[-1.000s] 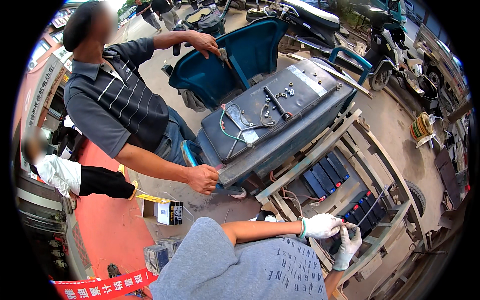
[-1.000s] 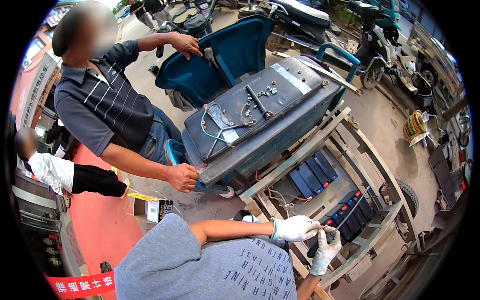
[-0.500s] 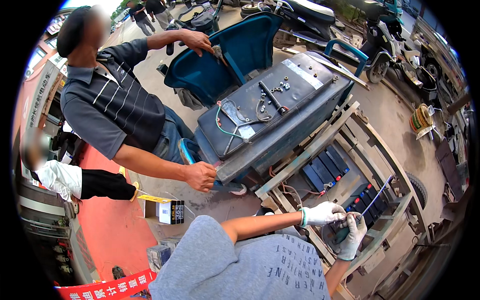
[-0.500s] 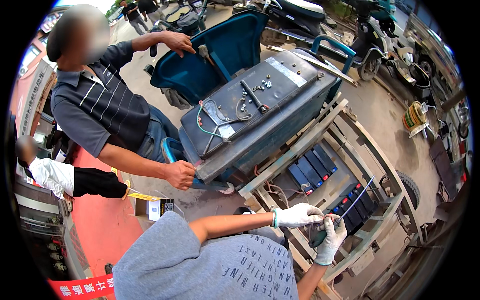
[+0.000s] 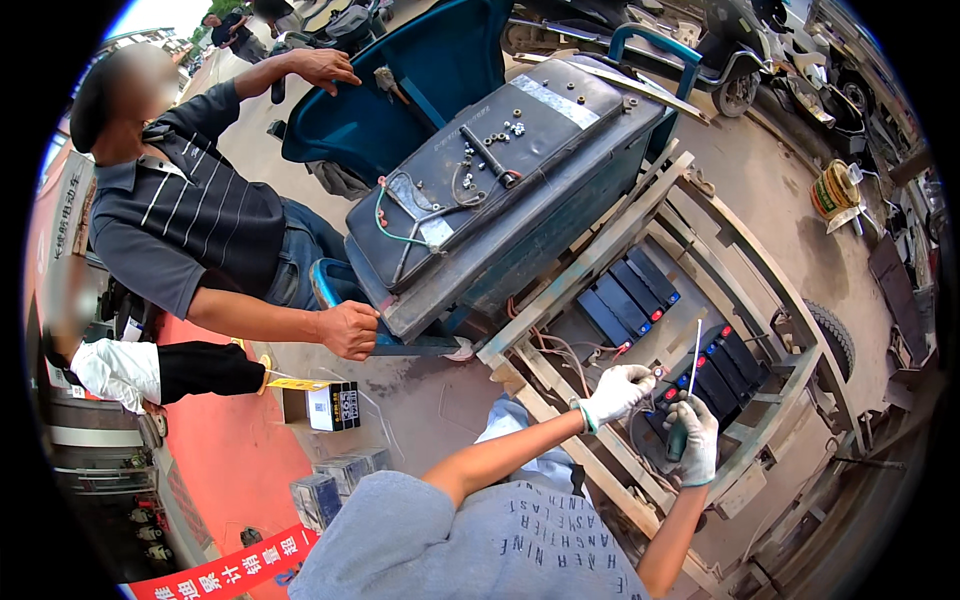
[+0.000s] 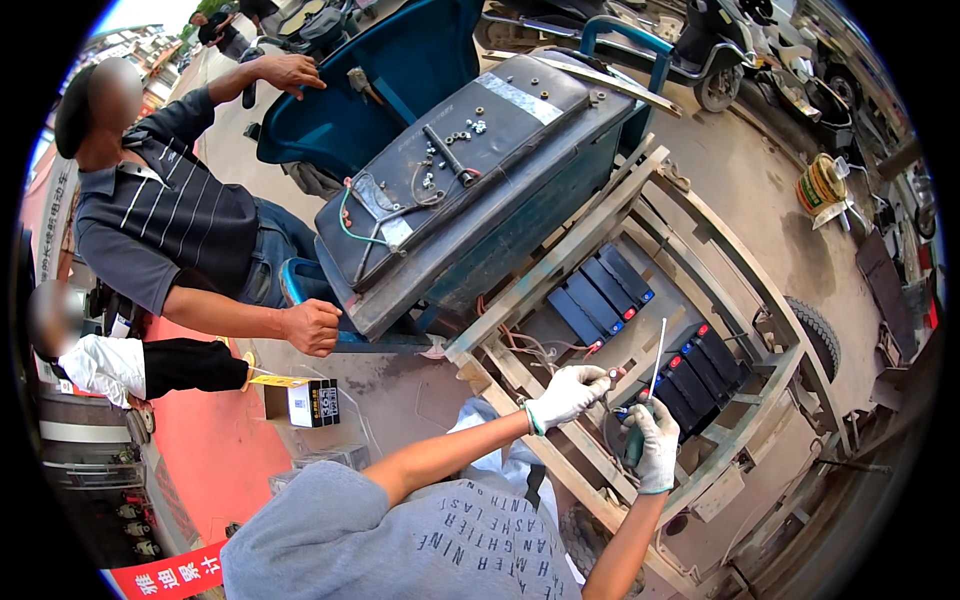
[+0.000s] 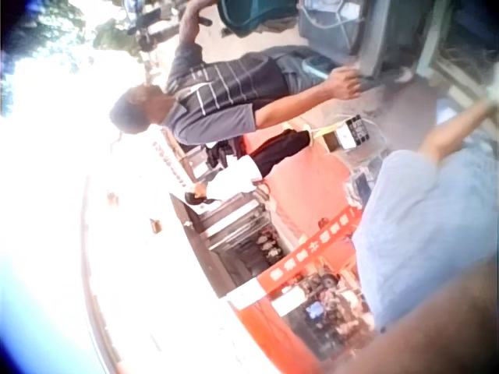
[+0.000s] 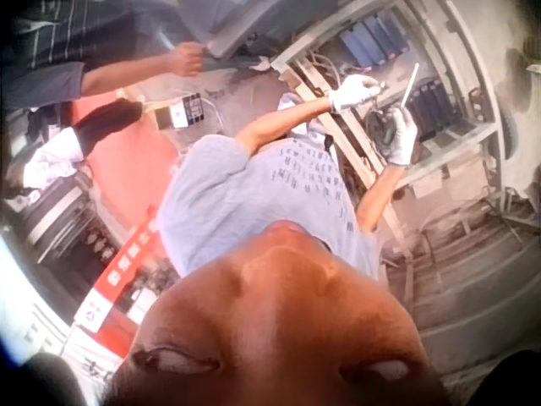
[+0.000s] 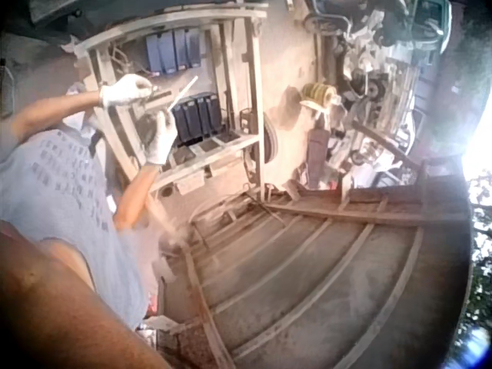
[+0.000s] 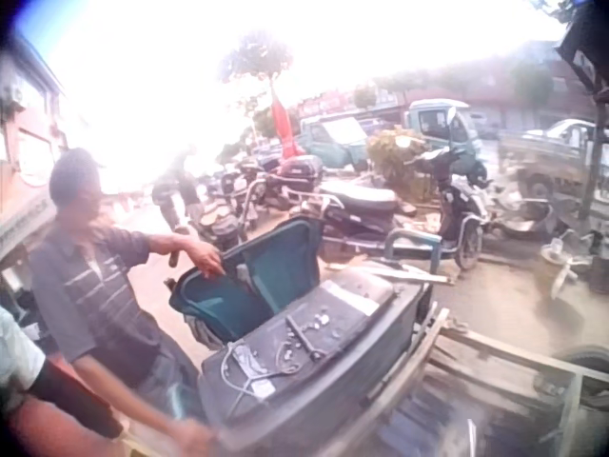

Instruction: The person uses a screwdriver to tighten connections on a series of batteries installed in a vehicle. They systematically move from one battery terminal to the next, securing the electrical connections within the battery compartment.

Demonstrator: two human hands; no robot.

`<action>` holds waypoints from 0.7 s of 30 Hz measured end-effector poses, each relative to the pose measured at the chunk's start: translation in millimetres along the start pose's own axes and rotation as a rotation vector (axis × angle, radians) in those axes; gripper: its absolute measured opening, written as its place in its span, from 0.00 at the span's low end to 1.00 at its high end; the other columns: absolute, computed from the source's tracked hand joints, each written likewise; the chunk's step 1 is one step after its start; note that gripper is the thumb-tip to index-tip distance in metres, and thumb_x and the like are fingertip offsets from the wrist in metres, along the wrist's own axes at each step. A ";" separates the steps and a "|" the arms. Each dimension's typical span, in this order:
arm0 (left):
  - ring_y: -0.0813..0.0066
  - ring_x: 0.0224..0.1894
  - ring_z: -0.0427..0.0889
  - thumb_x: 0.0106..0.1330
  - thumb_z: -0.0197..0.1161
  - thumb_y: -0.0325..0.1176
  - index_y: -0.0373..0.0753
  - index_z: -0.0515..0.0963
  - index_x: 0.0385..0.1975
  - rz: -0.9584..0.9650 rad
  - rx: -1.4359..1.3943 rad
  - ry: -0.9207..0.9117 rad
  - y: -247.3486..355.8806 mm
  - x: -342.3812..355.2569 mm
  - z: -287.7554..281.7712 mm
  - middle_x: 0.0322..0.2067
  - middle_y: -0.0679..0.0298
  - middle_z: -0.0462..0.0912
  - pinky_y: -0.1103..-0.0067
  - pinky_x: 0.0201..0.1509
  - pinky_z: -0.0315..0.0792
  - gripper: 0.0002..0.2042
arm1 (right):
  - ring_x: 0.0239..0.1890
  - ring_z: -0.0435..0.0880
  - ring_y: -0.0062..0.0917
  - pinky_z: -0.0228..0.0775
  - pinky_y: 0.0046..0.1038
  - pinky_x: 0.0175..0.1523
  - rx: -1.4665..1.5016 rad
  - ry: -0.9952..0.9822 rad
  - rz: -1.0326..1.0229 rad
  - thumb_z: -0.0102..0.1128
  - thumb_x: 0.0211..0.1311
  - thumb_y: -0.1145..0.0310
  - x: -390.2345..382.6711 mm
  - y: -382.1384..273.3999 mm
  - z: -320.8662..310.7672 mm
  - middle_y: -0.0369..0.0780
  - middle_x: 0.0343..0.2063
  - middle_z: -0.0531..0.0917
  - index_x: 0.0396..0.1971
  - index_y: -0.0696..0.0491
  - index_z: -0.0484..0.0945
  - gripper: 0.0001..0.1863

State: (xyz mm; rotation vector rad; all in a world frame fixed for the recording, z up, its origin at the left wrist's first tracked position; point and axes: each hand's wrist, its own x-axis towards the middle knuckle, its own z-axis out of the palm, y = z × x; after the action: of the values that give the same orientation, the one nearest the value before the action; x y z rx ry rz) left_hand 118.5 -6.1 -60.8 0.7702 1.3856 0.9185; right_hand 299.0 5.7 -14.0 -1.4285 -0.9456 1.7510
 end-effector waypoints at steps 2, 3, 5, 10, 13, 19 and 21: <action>0.87 0.25 0.72 0.63 0.59 0.34 0.33 0.79 0.38 -0.075 -0.121 0.056 -8.0 12.0 -3.4 0.26 0.70 0.79 0.85 0.29 0.67 0.11 | 0.32 0.79 0.20 0.76 0.21 0.39 0.372 -0.036 0.103 0.55 0.61 0.71 4.5 10.1 -37.8 0.43 0.35 0.79 0.51 0.65 0.68 0.21; 0.88 0.25 0.71 0.64 0.59 0.33 0.33 0.79 0.39 -0.135 -0.128 0.065 11.1 11.0 -4.8 0.27 0.71 0.79 0.86 0.29 0.66 0.10 | 0.33 0.79 0.21 0.76 0.22 0.41 0.591 0.011 0.140 0.54 0.62 0.72 5.0 13.5 -55.9 0.44 0.37 0.79 0.52 0.65 0.67 0.21; 0.89 0.25 0.70 0.64 0.59 0.33 0.33 0.78 0.39 -0.095 -0.212 0.142 -20.8 27.5 -6.5 0.28 0.71 0.78 0.88 0.29 0.65 0.10 | 0.32 0.79 0.21 0.77 0.21 0.38 1.213 0.018 0.155 0.51 0.65 0.67 6.4 14.0 -66.0 0.45 0.41 0.78 0.53 0.62 0.67 0.20; 0.90 0.22 0.68 0.64 0.59 0.33 0.35 0.79 0.37 -0.129 -0.401 0.153 -39.1 66.7 6.8 0.25 0.73 0.77 0.88 0.27 0.64 0.09 | 0.19 0.74 0.14 0.67 0.14 0.19 0.230 0.274 0.398 0.55 0.64 0.61 3.4 82.9 -99.2 0.38 0.23 0.77 0.42 0.57 0.74 0.15; 0.90 0.19 0.67 0.64 0.59 0.33 0.36 0.80 0.34 -0.106 -0.316 0.233 -53.8 97.5 18.4 0.23 0.74 0.77 0.88 0.25 0.64 0.07 | 0.22 0.76 0.19 0.72 0.20 0.26 -0.257 0.267 0.236 0.55 0.60 0.66 -3.6 73.8 -71.3 0.38 0.22 0.77 0.43 0.61 0.74 0.15; 0.88 0.20 0.70 0.64 0.59 0.36 0.37 0.78 0.30 -0.124 -0.082 0.334 -93.6 156.3 33.4 0.21 0.72 0.78 0.86 0.24 0.65 0.09 | 0.47 0.75 0.38 0.66 0.33 0.54 -0.786 0.320 -0.368 0.60 0.47 0.79 18.3 42.6 -56.0 0.48 0.45 0.75 0.50 0.60 0.71 0.25; 0.88 0.19 0.70 0.64 0.59 0.36 0.38 0.78 0.29 -0.126 -0.107 0.348 -94.6 169.2 30.4 0.20 0.73 0.77 0.86 0.23 0.65 0.08 | 0.47 0.75 0.38 0.66 0.33 0.54 -0.716 0.286 -0.480 0.59 0.48 0.79 28.0 31.0 -53.9 0.48 0.45 0.75 0.49 0.60 0.72 0.24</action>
State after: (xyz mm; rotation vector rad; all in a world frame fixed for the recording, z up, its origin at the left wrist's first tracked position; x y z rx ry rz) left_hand 150.7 102.0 -221.3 0.4496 1.6518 1.0517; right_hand 345.6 20.2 -61.7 -1.6258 -1.6793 0.8513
